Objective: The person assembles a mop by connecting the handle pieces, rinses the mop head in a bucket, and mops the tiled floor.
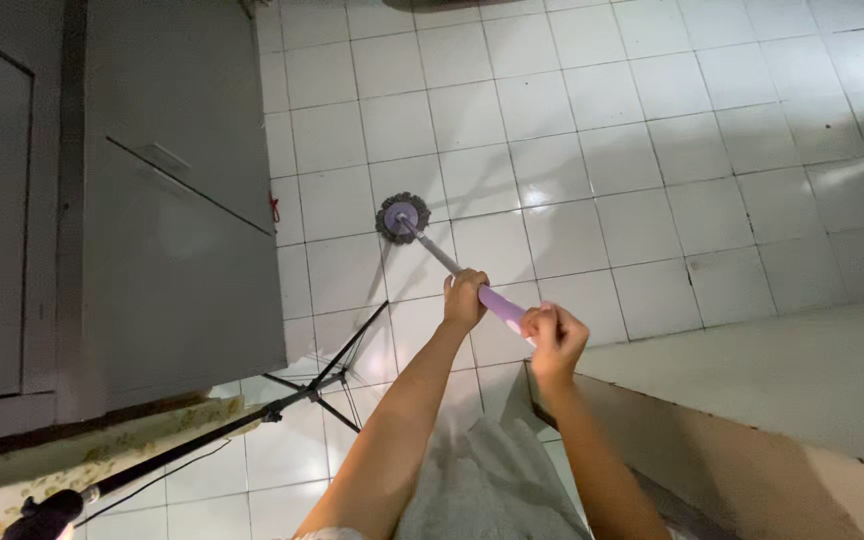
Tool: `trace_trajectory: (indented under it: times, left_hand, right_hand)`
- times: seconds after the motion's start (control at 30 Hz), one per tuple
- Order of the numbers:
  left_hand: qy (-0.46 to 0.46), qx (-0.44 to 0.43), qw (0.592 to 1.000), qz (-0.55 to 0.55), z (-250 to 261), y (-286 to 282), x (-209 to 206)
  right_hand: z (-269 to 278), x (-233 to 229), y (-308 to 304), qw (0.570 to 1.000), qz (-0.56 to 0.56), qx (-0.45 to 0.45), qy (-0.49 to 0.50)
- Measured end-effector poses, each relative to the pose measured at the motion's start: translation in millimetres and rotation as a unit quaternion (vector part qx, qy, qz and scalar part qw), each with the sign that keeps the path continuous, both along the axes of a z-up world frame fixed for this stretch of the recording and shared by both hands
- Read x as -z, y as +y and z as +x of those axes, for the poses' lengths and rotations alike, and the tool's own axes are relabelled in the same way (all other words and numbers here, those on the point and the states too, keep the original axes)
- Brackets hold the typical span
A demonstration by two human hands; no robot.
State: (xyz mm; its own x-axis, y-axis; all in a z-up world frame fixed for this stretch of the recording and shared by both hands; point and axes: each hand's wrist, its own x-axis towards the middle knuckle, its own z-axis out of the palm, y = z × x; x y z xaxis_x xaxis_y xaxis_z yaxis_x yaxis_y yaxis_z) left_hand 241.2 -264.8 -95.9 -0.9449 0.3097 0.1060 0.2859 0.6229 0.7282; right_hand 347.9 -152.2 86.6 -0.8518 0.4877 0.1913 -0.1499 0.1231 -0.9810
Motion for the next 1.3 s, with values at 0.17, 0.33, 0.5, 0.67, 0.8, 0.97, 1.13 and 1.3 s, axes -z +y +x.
trace_trajectory:
  times: [0.17,0.33,0.5,0.67,0.8,0.97,1.13,1.3]
  left_hand:
    - [-0.009,-0.002,1.000,0.011,10.2,-24.7,-46.7]
    - [-0.020,-0.075,0.997,-0.027,5.8,-72.7,-21.9]
    - [-0.114,-0.115,0.981,-0.109,7.7,-125.6,40.0]
    - [-0.054,-0.077,0.992,-0.088,2.9,-82.5,70.8]
    - [-0.041,-0.008,0.999,-0.031,-10.8,16.1,56.5]
    - [-0.049,0.107,0.991,0.069,-12.8,93.6,3.5]
    - [-0.056,0.189,0.979,0.052,-4.0,131.3,-27.4]
    - [-0.048,0.216,0.974,0.036,28.3,117.9,-53.9]
  right_hand:
    - [-19.9,-47.8,7.9,0.994,-0.058,-0.091,0.029]
    - [-49.9,1.9,-16.0,0.983,-0.082,-0.162,0.034]
    - [-30.0,69.3,-50.8,0.963,-0.111,-0.227,-0.095]
    - [-20.5,50.7,-22.9,0.982,-0.079,-0.107,-0.136]
    - [-22.1,-17.1,29.0,0.986,-0.039,0.039,-0.157]
    - [-7.6,-71.5,38.4,0.991,-0.008,0.103,-0.089]
    - [6.6,-79.4,49.5,0.983,0.045,0.173,-0.050]
    - [35.5,-96.4,88.1,0.977,-0.037,0.201,-0.064]
